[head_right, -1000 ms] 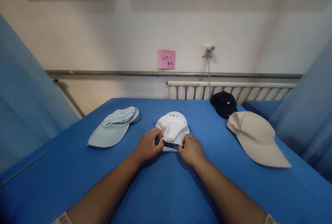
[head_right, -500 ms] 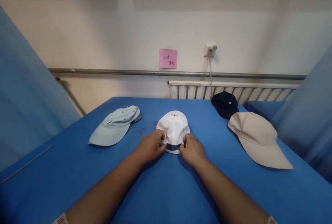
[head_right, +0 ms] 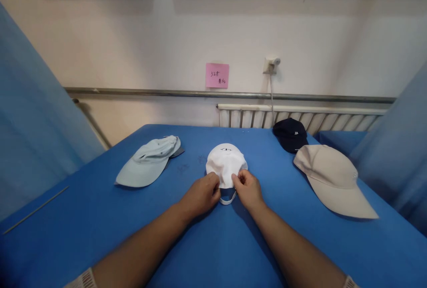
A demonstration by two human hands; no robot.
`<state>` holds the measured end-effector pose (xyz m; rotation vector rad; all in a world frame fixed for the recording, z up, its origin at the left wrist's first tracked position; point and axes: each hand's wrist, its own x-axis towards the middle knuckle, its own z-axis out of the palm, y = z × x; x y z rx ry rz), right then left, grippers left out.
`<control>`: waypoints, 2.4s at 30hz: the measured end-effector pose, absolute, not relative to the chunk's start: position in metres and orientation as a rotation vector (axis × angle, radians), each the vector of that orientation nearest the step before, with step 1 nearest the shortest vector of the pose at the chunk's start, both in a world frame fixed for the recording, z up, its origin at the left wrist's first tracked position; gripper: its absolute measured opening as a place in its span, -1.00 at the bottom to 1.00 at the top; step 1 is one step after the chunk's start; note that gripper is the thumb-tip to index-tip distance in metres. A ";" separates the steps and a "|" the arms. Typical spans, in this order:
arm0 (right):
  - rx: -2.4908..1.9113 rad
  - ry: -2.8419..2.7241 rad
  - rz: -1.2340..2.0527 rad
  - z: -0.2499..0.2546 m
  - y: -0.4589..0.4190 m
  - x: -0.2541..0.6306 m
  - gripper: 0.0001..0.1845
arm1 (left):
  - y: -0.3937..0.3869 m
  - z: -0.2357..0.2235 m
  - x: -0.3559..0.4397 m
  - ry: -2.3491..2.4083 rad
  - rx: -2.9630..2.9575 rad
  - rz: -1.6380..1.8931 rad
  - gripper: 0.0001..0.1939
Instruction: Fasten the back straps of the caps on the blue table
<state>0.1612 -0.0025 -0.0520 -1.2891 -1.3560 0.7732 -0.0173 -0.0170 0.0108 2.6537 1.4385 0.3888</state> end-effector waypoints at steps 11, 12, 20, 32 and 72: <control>-1.090 -1.284 0.963 -0.052 -0.004 0.163 -0.58 | -0.020 0.018 -0.021 1.353 2.424 0.664 -0.94; -1.071 -1.304 0.989 -0.054 -0.003 0.163 -0.59 | -0.018 0.017 -0.023 1.368 2.357 0.727 -0.94; -1.012 -1.458 1.049 -0.058 -0.008 0.159 -0.64 | 0.004 0.012 -0.035 1.640 2.601 0.967 -0.79; -1.013 -1.482 1.061 -0.060 -0.012 0.157 -0.66 | 0.002 0.018 -0.033 1.477 2.808 0.902 -0.68; -0.957 -1.454 1.147 -0.051 -0.013 0.158 -0.59 | 0.014 -0.008 -0.030 1.148 1.879 1.535 -0.75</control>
